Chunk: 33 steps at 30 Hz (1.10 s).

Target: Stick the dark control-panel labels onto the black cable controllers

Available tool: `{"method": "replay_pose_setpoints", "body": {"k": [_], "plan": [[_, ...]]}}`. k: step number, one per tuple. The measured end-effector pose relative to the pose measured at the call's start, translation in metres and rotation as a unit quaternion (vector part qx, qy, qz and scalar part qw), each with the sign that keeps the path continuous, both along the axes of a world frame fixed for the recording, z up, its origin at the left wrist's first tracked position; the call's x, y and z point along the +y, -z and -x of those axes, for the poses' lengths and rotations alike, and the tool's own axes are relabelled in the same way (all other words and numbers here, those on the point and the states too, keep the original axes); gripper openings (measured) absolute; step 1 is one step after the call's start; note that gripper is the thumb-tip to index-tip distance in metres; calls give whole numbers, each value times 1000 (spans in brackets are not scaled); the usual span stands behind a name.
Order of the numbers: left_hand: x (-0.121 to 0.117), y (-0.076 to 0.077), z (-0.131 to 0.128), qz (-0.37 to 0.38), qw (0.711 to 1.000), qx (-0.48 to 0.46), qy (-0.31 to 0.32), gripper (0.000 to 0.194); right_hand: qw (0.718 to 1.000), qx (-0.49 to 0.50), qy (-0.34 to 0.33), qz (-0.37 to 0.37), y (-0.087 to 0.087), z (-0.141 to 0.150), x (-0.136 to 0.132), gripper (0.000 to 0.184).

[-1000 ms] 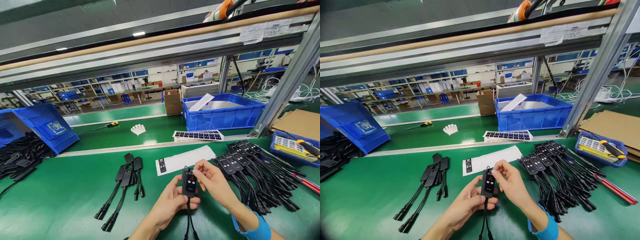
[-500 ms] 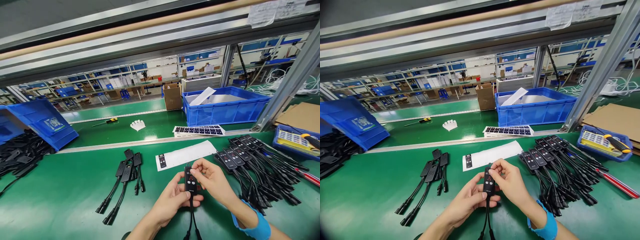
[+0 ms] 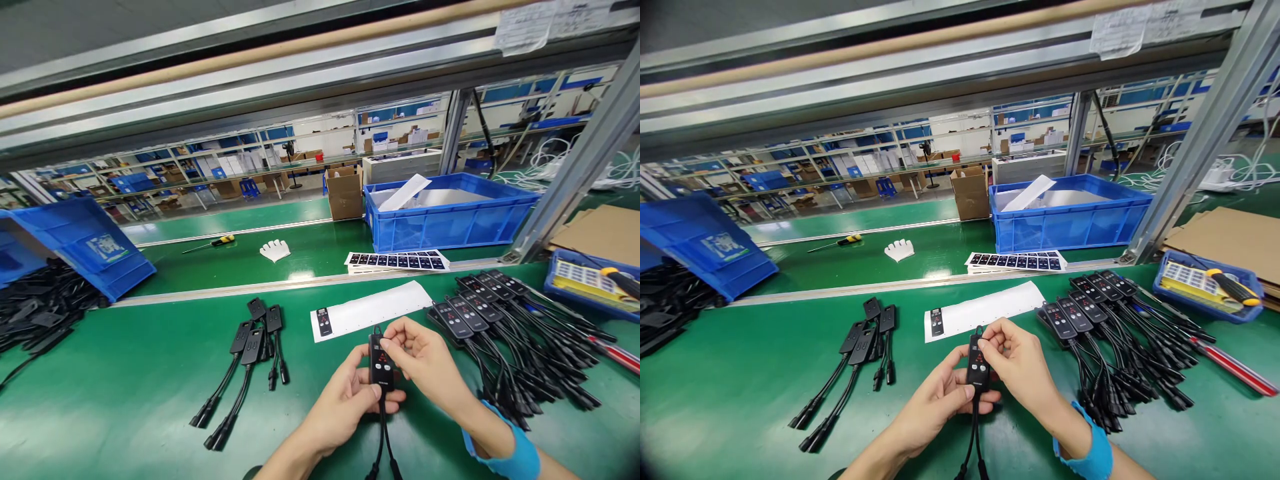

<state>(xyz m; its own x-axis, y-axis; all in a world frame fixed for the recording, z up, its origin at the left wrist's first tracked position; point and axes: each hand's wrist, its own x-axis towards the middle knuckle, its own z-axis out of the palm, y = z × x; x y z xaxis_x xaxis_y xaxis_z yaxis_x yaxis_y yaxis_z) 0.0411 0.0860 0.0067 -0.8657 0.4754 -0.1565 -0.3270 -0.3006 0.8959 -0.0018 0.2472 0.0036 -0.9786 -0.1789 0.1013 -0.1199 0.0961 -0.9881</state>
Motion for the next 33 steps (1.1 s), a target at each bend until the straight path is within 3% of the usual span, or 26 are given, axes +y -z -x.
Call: {"method": "replay_pose_setpoints", "body": {"k": [10, 14, 22, 24, 27, 29, 33], "plan": [[1, 2, 1, 16, 1000, 5, -6, 51, 999, 12, 17, -33, 2, 2, 2, 22], [1, 1, 2, 11, 1000, -16, -6, 47, 995, 51, 32, -77, 6, 7, 4, 32], [3, 5, 8, -29, 996, -48, -64, 26, 994, 24, -85, -67, 15, -1, -11, 35], [3, 7, 9, -36, 995, -42, -79, 24, 993, 12, -98, -58, 16, -6, -15, 45], [2, 7, 11, -46, 993, -39, -97, 26, 988, -52, -142, 3, 15, -9, -17, 80], [2, 5, 12, -40, 993, -41, -104, 28, 981, -82, -174, 39, 15, -9, -16, 93], [3, 2, 11, -5, 994, -38, -104, 34, 989, -27, -146, 17, 16, -4, -11, 63]]}}
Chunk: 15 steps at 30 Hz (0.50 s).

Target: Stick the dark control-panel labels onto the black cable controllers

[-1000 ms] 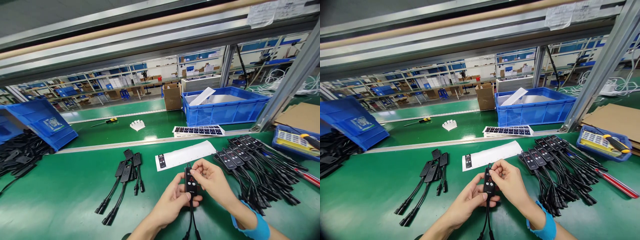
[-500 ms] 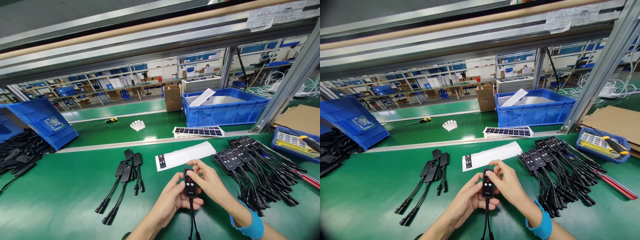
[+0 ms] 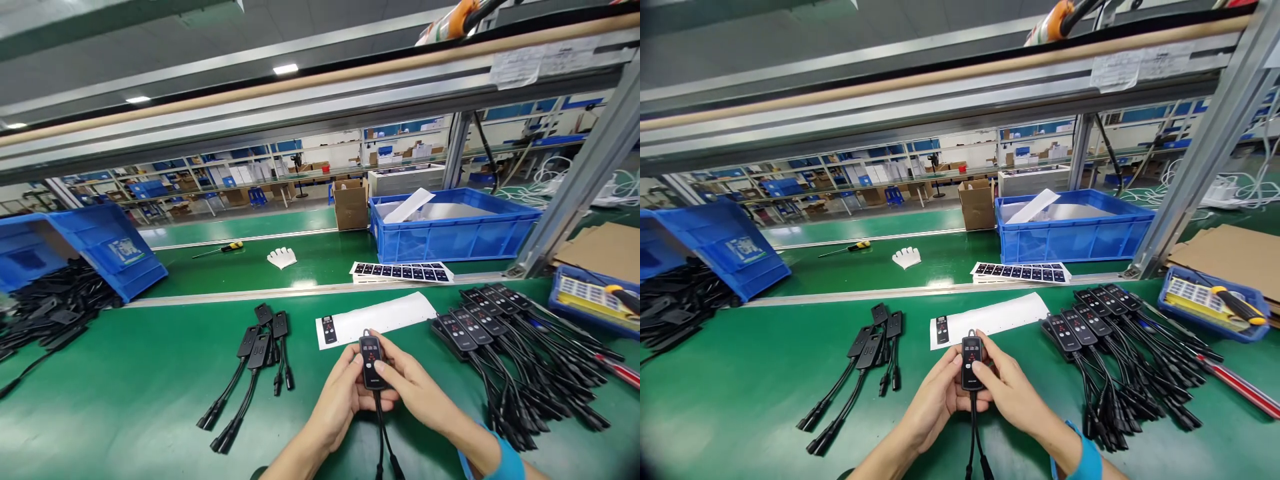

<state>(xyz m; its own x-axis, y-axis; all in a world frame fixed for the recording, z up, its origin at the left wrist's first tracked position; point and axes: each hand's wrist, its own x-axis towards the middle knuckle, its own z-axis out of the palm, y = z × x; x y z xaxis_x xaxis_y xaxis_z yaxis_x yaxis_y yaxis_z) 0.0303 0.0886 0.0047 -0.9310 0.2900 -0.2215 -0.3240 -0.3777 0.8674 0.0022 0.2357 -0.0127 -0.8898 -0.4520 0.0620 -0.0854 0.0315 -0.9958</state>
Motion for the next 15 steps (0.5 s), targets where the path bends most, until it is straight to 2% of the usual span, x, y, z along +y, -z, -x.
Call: {"method": "replay_pose_setpoints", "body": {"k": [5, 10, 15], "plan": [[2, 2, -1, 34, 999, 11, -2, 39, 998, 41, 34, -46, 1, 1, 1, 54], [2, 9, 1, 65, 998, 16, 1, 38, 994, 69, 34, -79, 6, -2, -1, 51], [3, 11, 2, 63, 998, 8, 7, 33, 992, 82, 29, -87, 9, -3, -2, 51]]}}
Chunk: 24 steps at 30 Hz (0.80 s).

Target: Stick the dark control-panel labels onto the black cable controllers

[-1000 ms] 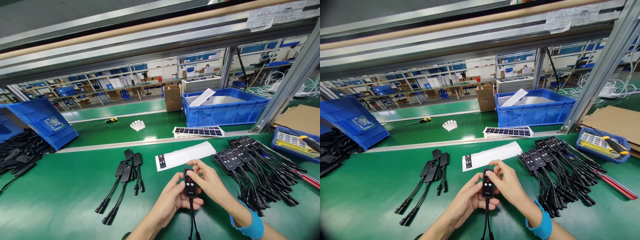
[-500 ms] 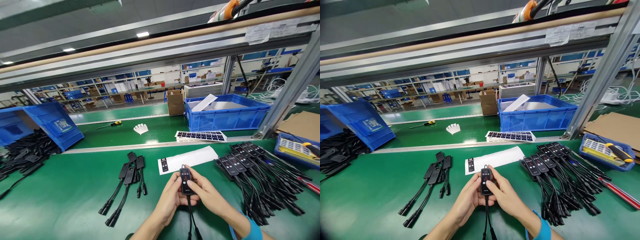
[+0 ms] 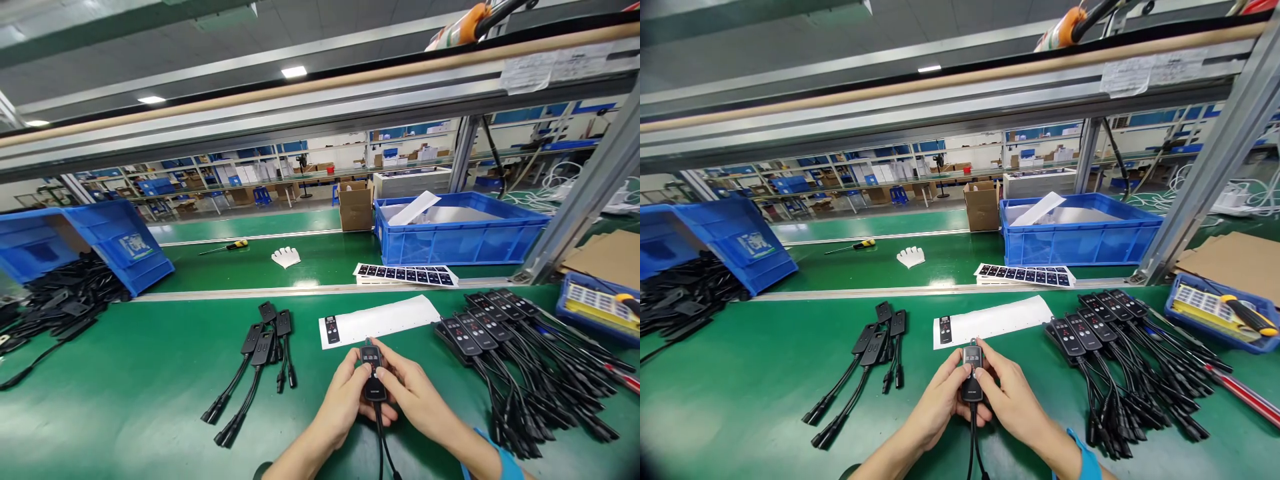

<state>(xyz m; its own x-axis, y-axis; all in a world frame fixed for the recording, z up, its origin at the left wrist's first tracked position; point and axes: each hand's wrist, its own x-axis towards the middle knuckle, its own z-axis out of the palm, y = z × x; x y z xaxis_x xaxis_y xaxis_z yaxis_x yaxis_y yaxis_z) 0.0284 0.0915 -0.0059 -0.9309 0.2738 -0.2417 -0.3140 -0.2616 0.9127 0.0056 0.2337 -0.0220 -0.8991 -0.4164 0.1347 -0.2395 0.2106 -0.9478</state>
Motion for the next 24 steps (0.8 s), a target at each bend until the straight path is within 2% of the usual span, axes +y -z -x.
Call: {"method": "replay_pose_setpoints", "body": {"k": [24], "plan": [[-3, 3, 1, -4, 1000, -2, 12, 34, 1000, 10, -9, -25, -3, 0, 1, 54]]}}
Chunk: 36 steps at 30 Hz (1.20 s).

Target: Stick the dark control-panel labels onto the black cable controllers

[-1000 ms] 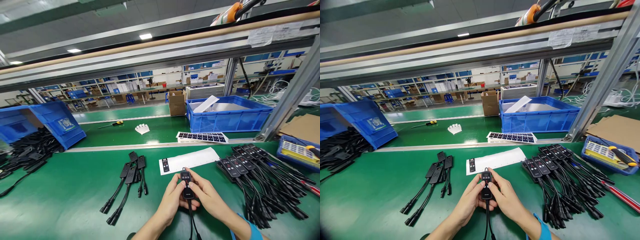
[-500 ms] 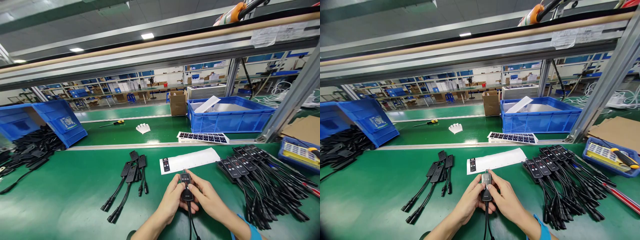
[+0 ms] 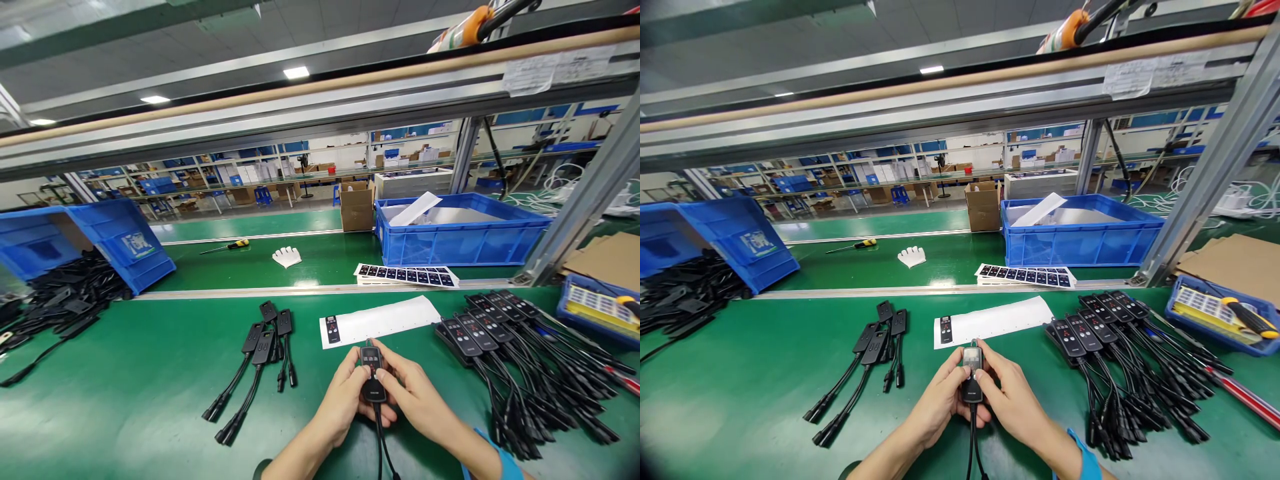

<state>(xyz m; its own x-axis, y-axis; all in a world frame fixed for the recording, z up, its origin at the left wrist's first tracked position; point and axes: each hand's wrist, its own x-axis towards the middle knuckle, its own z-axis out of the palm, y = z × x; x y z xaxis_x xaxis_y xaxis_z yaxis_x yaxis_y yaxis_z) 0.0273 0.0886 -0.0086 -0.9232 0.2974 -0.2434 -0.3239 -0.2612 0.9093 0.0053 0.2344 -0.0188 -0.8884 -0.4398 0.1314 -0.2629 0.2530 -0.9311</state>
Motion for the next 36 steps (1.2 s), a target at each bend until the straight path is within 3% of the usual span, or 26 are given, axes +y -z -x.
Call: {"method": "replay_pose_setpoints", "body": {"k": [36], "plan": [[0, -5, -2, -2, 1000, -1, 3, 38, 999, 31, -8, 9, -3, -2, 2, 50]]}}
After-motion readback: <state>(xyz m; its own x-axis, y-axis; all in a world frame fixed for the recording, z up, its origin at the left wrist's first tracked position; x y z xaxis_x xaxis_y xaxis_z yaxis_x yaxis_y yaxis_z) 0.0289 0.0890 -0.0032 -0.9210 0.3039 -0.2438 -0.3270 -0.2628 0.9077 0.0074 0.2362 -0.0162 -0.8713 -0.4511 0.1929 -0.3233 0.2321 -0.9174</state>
